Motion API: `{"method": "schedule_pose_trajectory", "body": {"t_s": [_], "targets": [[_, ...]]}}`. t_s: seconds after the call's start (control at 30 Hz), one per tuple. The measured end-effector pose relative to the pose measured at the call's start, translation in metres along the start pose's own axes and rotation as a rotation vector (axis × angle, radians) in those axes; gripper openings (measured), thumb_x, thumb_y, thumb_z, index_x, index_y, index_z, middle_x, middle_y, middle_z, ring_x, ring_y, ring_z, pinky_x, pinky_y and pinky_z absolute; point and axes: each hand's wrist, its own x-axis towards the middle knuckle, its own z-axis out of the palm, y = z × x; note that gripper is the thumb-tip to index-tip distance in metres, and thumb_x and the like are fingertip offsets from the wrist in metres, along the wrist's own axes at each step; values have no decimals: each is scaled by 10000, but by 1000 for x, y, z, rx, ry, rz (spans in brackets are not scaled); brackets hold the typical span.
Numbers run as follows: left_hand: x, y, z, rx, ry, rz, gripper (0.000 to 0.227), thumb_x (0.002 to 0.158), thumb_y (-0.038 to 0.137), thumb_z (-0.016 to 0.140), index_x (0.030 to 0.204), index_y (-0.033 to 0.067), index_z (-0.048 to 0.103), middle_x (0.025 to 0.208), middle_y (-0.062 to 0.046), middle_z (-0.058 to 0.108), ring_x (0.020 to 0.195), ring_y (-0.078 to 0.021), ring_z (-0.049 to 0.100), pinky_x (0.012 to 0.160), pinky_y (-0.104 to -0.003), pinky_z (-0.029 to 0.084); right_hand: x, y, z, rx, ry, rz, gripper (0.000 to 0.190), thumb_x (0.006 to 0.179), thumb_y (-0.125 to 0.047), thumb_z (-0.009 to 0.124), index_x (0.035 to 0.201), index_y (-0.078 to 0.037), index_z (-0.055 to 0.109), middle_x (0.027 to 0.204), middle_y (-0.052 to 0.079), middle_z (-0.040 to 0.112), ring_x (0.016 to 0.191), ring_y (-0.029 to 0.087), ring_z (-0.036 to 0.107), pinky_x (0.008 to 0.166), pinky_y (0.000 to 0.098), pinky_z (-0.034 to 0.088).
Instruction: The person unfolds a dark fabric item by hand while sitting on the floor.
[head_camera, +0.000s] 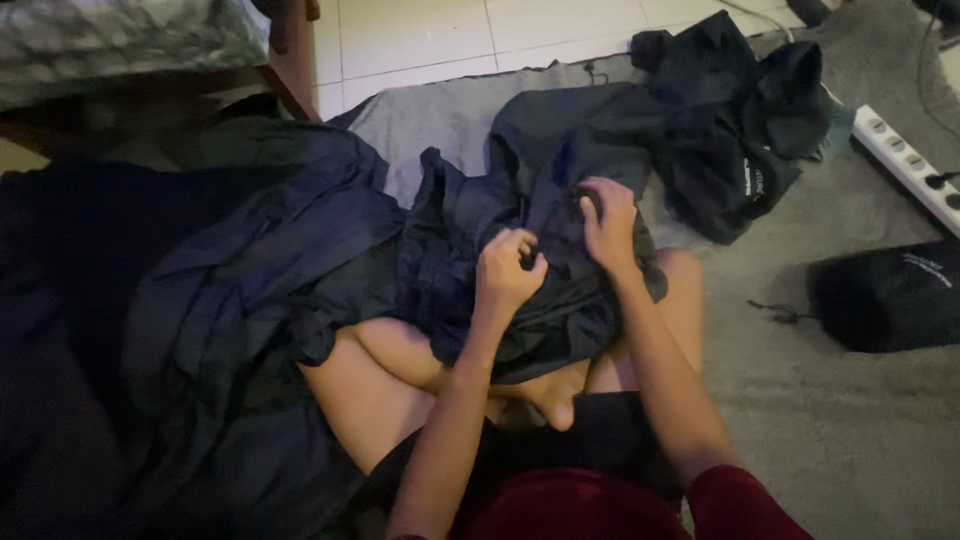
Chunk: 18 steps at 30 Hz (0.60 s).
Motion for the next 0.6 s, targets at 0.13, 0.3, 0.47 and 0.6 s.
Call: {"method": "schedule_pose_trajectory", "body": {"t_s": [0.13, 0.3, 0.47, 0.6], "targets": [[12, 4, 3, 80, -29, 82, 617, 812, 93, 776, 1424, 154, 739, 1234, -132, 711, 1134, -404, 717, 962, -537, 625, -3, 4, -4, 104, -64, 128, 272, 1078, -45, 675, 1319, -120, 777, 1246, 157, 753, 1215, 445, 650, 1080, 589, 483], [20, 12, 18, 155, -52, 159, 514, 899, 138, 790, 1410, 175, 753, 1271, -91, 688, 1128, -362, 711, 941, -513, 637, 2, 6, -8, 184, 29, 183, 177, 1128, -118, 685, 1265, -112, 797, 1142, 126, 775, 1095, 396, 692, 1000, 516, 541], [26, 4, 36, 197, 52, 298, 345, 932, 60, 726, 1239, 175, 835, 1199, -34, 702, 1113, -281, 696, 854, -422, 645, 6, 15, 5, 242, -196, 258, 249, 1007, -101, 827, 1252, -60, 801, 1105, 198, 799, 1114, 470, 743, 996, 566, 562], [21, -1, 49, 247, 134, 371, 277, 952, 37, 690, 1125, 159, 868, 1101, -18, 740, 1017, -222, 725, 787, -317, 667, 8, 17, 15, 277, -207, 262, 260, 892, -124, 919, 1142, -101, 853, 932, 130, 798, 1017, 358, 782, 972, 463, 577]]}}
